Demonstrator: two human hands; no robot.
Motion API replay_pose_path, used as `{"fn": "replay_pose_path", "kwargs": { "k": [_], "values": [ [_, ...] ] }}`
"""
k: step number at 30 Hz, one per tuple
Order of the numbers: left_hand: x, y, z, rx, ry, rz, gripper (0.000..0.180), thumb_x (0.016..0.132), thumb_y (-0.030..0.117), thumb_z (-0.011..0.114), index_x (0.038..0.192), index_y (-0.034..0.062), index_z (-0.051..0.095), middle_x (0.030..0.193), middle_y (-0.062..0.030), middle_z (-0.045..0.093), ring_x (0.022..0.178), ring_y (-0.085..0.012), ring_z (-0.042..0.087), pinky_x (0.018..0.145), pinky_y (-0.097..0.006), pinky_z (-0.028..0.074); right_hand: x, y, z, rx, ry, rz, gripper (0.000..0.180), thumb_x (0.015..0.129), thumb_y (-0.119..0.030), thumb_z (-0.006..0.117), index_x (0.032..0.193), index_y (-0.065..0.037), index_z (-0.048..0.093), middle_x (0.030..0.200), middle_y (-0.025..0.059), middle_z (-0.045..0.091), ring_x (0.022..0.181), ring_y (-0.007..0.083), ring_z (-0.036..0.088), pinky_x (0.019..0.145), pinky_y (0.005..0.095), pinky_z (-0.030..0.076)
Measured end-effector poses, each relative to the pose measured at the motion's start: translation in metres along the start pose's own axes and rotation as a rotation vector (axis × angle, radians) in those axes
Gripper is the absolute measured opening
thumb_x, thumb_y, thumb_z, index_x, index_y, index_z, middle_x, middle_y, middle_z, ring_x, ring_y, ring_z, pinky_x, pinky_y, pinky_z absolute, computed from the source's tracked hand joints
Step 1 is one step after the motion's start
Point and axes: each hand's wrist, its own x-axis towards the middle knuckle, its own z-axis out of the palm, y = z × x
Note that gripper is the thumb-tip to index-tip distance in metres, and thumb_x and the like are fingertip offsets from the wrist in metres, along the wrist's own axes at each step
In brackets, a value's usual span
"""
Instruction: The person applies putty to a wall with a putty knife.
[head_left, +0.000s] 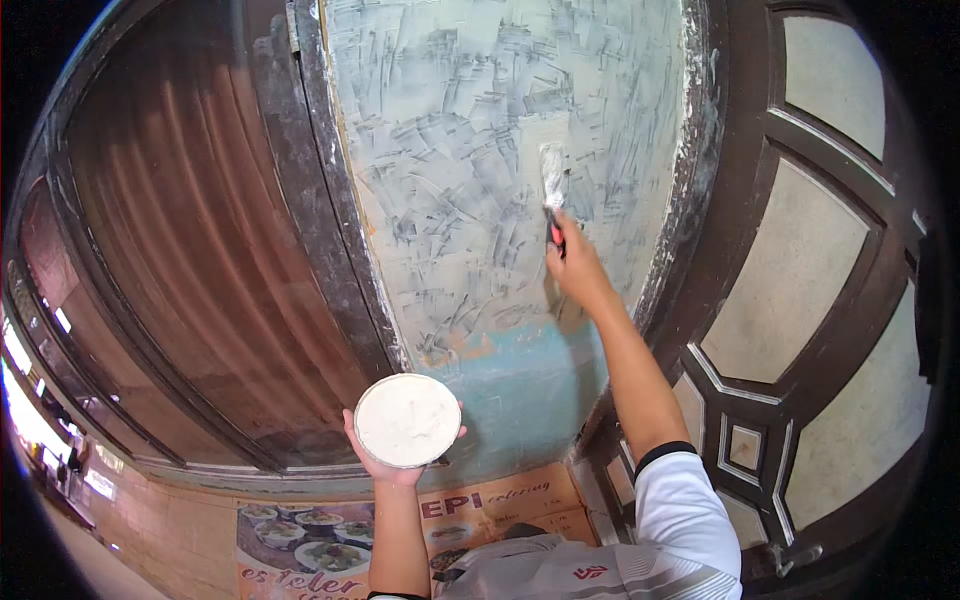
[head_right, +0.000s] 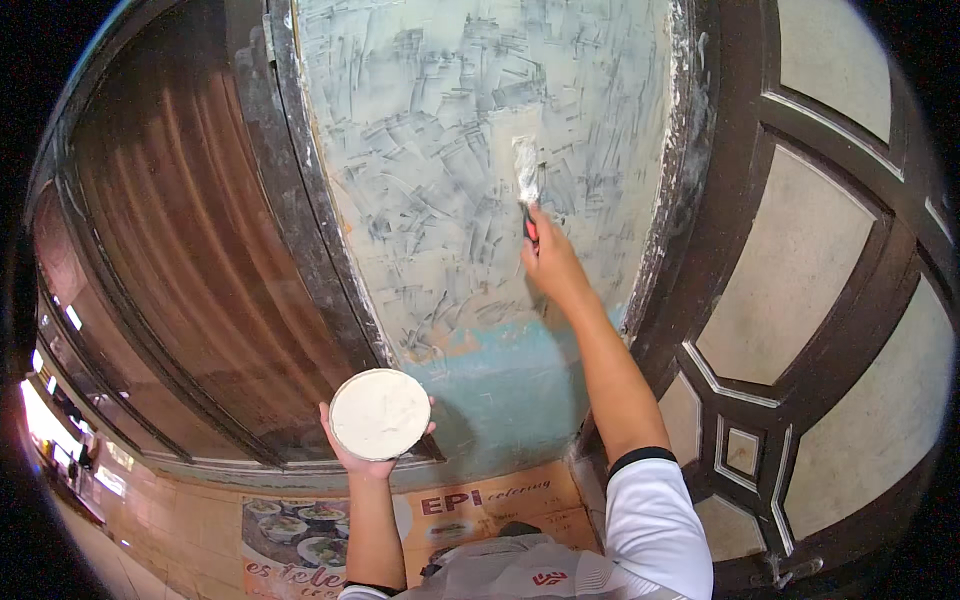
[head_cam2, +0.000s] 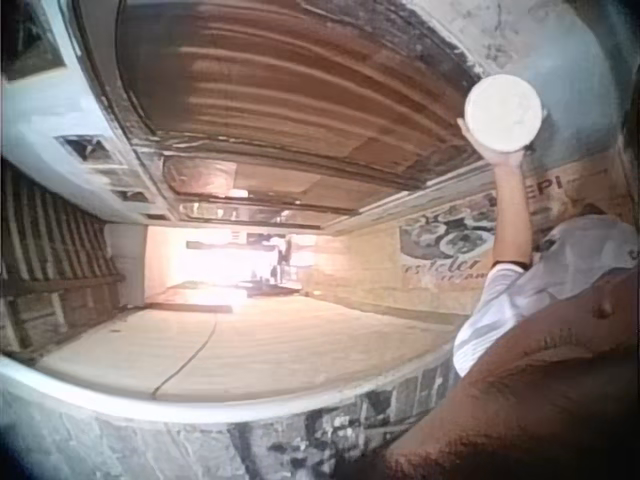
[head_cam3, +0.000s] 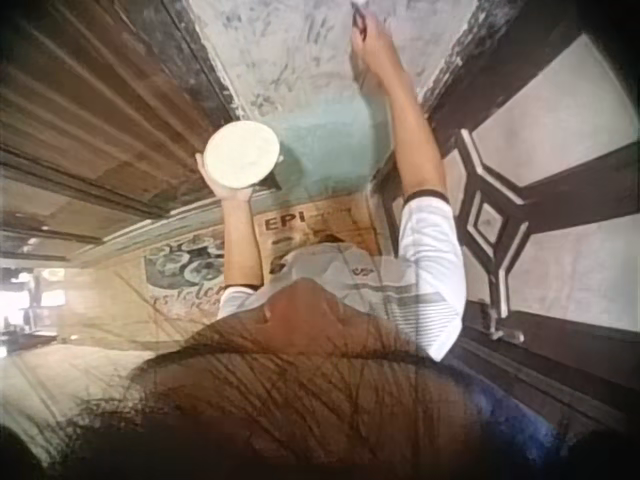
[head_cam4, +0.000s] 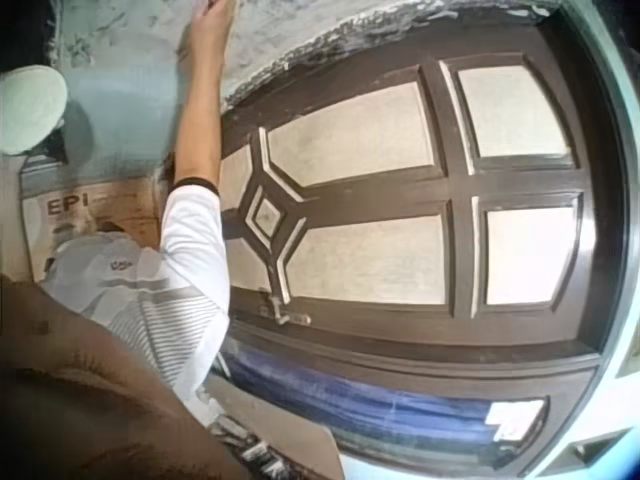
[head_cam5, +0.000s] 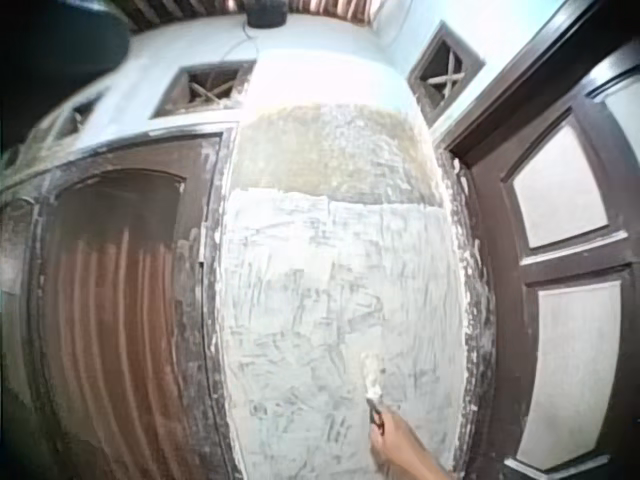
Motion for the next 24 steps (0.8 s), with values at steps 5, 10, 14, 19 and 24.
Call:
{"fn": "replay_pose_path", "kwargs": {
  "k": [5, 10, 14, 19, 24],
  "values": [
    [-0.001, -0.004, 0.001, -0.042, 0.032, 0.004, 0.103, 0.088, 0.085, 0.045, 0.158, 0.0095, 0.039, 0.159, -0.0315, 0.038, 0.136, -0.0718, 0.034, 0.099, -0.087, 0.037, -0.112, 0.057, 0.052, -0.029, -0.072, -0.03, 0.061, 0.093, -0.006, 0.065, 0.15, -0.001, 0.044, 0.121, 0.0264, 0.062, 0.105, 0.0422, 0.065, 0.091, 0.0473, 0.054],
    [-0.003, 0.001, 0.0, -0.039, 0.023, 0.02, 0.103, 0.088, 0.086, 0.043, 0.157, 0.0098, 0.04, 0.159, -0.0303, 0.039, 0.136, -0.0716, 0.034, 0.098, -0.087, 0.038, -0.116, 0.051, 0.038, 0.039, -0.12, 0.076, 0.062, 0.093, -0.007, 0.066, 0.15, -0.001, 0.043, 0.124, 0.0277, 0.061, 0.105, 0.0433, 0.066, 0.092, 0.0473, 0.054],
    [-0.001, 0.001, 0.003, 0.013, 0.027, 0.018, 0.102, 0.086, 0.087, 0.044, 0.156, 0.0136, 0.042, 0.159, -0.0271, 0.041, 0.135, -0.0684, 0.039, 0.098, -0.088, 0.037, -0.016, -0.005, -0.014, 0.068, 0.014, 0.067, 0.061, 0.095, -0.009, 0.064, 0.151, 0.0, 0.041, 0.121, 0.0296, 0.063, 0.105, 0.0462, 0.064, 0.093, 0.0473, 0.053],
    [0.003, -0.006, 0.003, -0.01, 0.033, 0.005, 0.1, 0.087, 0.085, 0.044, 0.156, 0.0135, 0.041, 0.159, -0.0272, 0.039, 0.135, -0.0682, 0.039, 0.099, -0.088, 0.036, -0.001, 0.01, -0.015, -0.005, -0.015, 0.078, 0.061, 0.096, -0.01, 0.063, 0.151, 0.002, 0.04, 0.121, 0.0297, 0.063, 0.106, 0.0456, 0.064, 0.093, 0.0461, 0.053],
    [0.001, -0.008, 0.002, -0.033, 0.053, -0.019, 0.101, 0.086, 0.086, 0.043, 0.157, 0.0146, 0.041, 0.161, -0.0262, 0.037, 0.137, -0.0683, 0.037, 0.101, -0.089, 0.033, -0.115, 0.075, 0.038, -0.039, -0.089, 0.016, 0.064, 0.093, -0.007, 0.065, 0.152, 0.002, 0.041, 0.119, 0.0262, 0.063, 0.104, 0.0401, 0.066, 0.092, 0.0454, 0.055]
  ]
}}
